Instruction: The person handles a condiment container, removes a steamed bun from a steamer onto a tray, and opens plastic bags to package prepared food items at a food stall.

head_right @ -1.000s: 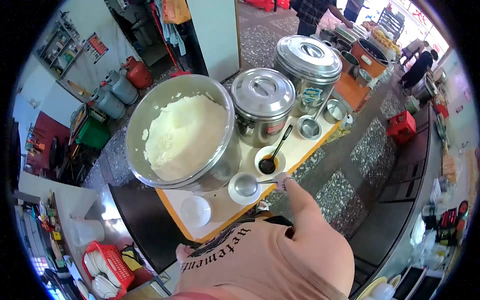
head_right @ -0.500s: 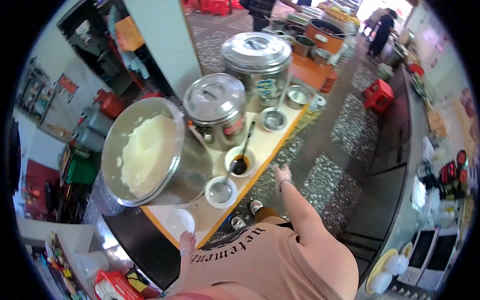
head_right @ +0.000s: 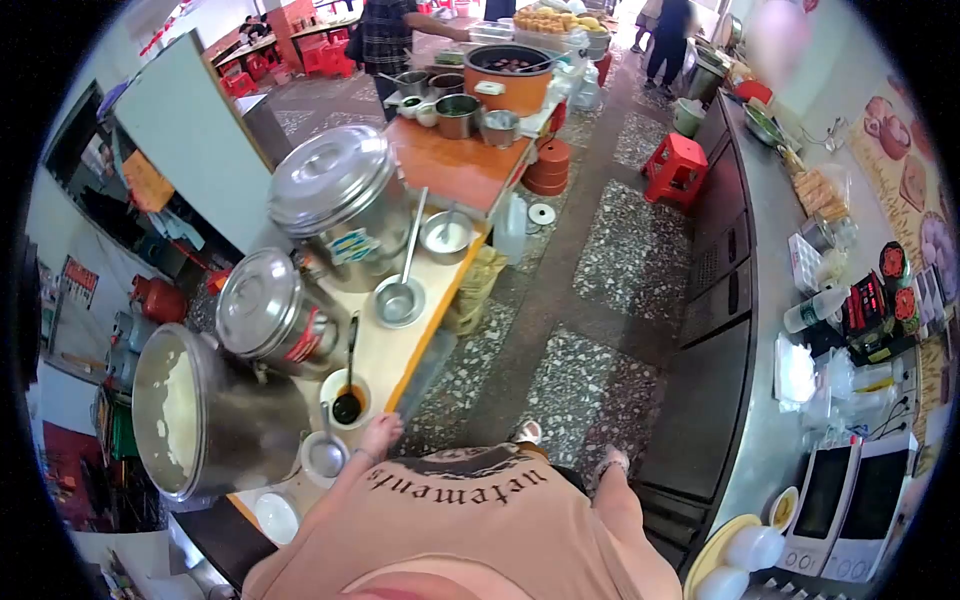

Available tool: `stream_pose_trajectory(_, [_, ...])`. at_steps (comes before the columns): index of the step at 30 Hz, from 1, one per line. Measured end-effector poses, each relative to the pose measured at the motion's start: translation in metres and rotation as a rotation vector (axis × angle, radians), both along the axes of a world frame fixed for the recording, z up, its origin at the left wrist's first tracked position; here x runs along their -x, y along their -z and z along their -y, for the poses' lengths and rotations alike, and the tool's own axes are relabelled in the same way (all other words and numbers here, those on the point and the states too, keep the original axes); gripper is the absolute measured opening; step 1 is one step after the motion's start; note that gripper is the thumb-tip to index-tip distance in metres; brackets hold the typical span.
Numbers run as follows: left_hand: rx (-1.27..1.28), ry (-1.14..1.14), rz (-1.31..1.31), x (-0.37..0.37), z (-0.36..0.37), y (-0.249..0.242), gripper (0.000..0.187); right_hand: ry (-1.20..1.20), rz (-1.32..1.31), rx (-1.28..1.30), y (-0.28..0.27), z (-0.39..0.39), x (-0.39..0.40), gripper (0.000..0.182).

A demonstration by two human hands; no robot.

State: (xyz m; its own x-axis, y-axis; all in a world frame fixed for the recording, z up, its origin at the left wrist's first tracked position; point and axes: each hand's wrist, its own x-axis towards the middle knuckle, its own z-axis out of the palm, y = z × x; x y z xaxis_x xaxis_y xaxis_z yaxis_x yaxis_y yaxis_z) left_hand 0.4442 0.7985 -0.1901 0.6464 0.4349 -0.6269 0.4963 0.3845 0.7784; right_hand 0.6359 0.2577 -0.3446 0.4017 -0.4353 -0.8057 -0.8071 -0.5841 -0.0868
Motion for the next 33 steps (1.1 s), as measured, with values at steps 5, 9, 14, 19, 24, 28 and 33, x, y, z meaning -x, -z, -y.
stream_pose_trajectory(5, [-0.378,0.603,0.143,-0.219,0.118,-0.091,0.031,0.378,0.103,-0.095,-0.04,0.029,-0.078,0.037])
stream_pose_trajectory(9, [-0.573,0.898,0.29,-0.335,0.159,-0.126,0.034,0.635,0.132,-0.382,-0.043,0.029,-0.157,0.04])
stream_pose_trajectory(14, [-0.736,0.992,0.09,-0.443,0.111,-0.102,0.037,0.548,0.246,-0.524,-0.086,-0.041,-0.309,0.038])
stream_pose_trajectory(19, [-0.682,0.702,0.005,-0.584,0.052,-0.06,0.035,0.516,0.413,-0.578,-0.106,-0.07,-0.479,0.052])
stream_pose_trajectory(24, [-0.866,0.832,0.221,-0.793,0.054,-0.103,0.029,0.582,0.613,-0.54,-0.156,-0.04,-0.645,0.048])
stream_pose_trajectory(28, [-0.802,1.211,0.232,-0.957,0.086,-0.132,0.049,0.613,0.64,-0.436,-0.145,0.006,-0.731,0.037])
stream_pose_trajectory(33, [-0.374,1.079,0.512,-1.114,0.148,-0.168,0.044,0.456,0.615,-0.585,-0.138,0.035,-0.882,0.028])
